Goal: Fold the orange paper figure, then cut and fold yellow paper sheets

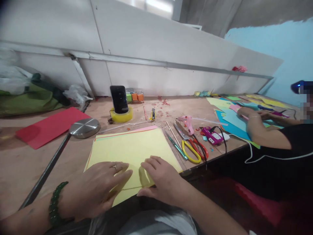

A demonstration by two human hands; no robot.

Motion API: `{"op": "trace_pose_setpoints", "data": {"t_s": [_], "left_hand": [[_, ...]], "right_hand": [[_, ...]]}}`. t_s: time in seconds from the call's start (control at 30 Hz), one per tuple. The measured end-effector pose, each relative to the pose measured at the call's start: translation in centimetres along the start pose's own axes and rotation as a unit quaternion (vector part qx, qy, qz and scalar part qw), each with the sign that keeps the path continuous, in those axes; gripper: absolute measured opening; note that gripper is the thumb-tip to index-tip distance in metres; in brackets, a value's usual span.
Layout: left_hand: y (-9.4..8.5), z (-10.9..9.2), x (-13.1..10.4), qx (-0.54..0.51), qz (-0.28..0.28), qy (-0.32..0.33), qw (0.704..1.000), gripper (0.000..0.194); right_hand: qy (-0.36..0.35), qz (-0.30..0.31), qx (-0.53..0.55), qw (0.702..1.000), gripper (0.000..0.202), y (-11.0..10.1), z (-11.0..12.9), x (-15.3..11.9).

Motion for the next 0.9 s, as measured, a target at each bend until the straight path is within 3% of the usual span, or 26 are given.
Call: {"op": "trace_pose_setpoints", "data": {"t_s": [0.13, 0.27, 0.4, 0.5, 0.67, 0.8, 0.9], "left_hand": [[0.2, 0.8, 0.2, -0.004, -0.016, -0.017, 1.0, 0.031], [-0.4, 2.5, 0.4, -0.098, -0.059, -0.033, 0.993, 0.025], [-0.9, 5.0, 0.3, -0.227, -0.106, -0.095, 0.963, 0.026], [-0.3, 6.7, 0.3, -0.275, -0.094, -0.17, 0.941, 0.029], [0.1, 7.8, 0.5, -0.287, -0.096, -0.221, 0.927, 0.033], [0.4, 7.8, 0.6, -0.351, -0.04, -0.228, 0.907, 0.036], [0.1, 8.0, 0.4, -0.348, -0.041, -0.243, 0.904, 0.034]], "right_hand": [[0.002, -0.022, -0.012, 1.0, 0.056, 0.2, 0.6, 0.3], [0.048, -0.035, 0.091, 0.994, 0.041, -0.2, -1.2, 0.2], [0.148, -0.032, 0.286, 0.946, 0.031, -0.2, -4.7, -0.1], [0.185, -0.031, 0.358, 0.915, 0.032, 0.2, -6.1, 0.0], [0.212, -0.078, 0.354, 0.907, 0.034, 0.3, -6.4, 0.3], [0.219, -0.107, 0.343, 0.907, 0.038, 0.3, -6.3, 0.2], [0.214, -0.109, 0.339, 0.91, 0.042, 0.5, -6.3, 0.2]]}}
Point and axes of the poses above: each hand's wrist, its own x-axis towards the middle knuckle, its own y-axis out of the palm, z = x × y, the point moved 7 cm from there along x, towards the middle knuckle, and after that the axes turned 12 degrees about z, right-handed, at the moved point
